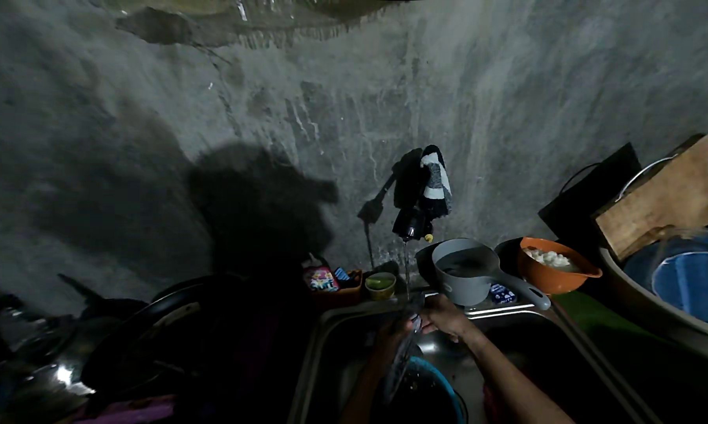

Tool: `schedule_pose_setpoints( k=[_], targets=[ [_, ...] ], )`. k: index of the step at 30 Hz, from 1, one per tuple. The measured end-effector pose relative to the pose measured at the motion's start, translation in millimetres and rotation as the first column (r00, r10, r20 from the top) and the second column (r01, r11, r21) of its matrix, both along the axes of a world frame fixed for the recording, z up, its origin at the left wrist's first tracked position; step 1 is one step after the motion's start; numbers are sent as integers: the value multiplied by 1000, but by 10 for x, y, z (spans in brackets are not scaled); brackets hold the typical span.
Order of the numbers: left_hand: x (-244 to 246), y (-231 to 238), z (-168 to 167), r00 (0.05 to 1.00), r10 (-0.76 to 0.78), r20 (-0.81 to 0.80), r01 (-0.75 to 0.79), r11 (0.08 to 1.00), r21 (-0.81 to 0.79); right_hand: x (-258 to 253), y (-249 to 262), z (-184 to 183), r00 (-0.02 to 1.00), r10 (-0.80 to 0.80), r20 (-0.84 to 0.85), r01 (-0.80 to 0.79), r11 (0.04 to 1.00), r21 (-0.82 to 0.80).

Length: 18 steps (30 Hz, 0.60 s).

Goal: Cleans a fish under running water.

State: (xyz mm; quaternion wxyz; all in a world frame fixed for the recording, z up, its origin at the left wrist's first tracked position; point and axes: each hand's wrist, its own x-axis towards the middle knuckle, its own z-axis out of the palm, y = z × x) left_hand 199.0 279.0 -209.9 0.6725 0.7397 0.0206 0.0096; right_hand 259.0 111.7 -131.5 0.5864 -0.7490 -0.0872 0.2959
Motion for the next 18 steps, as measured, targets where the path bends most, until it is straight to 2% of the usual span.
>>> schedule_pose_setpoints(
  k=[6,10,14,18],
  targets=[
    [21,3,-58,999,-19,30,21,998,-55,-4,18,-77,984,51,171,-31,992,-120],
    [6,-31,-68,1000,14,-6,-14,998,-54,-30,17,-86,999,-12,48,14,999,-49],
    [1,-60,-64,999,29,-15,-30,997,-73,-67,57,-91,987,-142,-78,146,988,45],
    [3,-52,-51,999,26,-37,-28,999,-43,-66,55,-125,992,-118,-44,120,992,44]
  ],
)
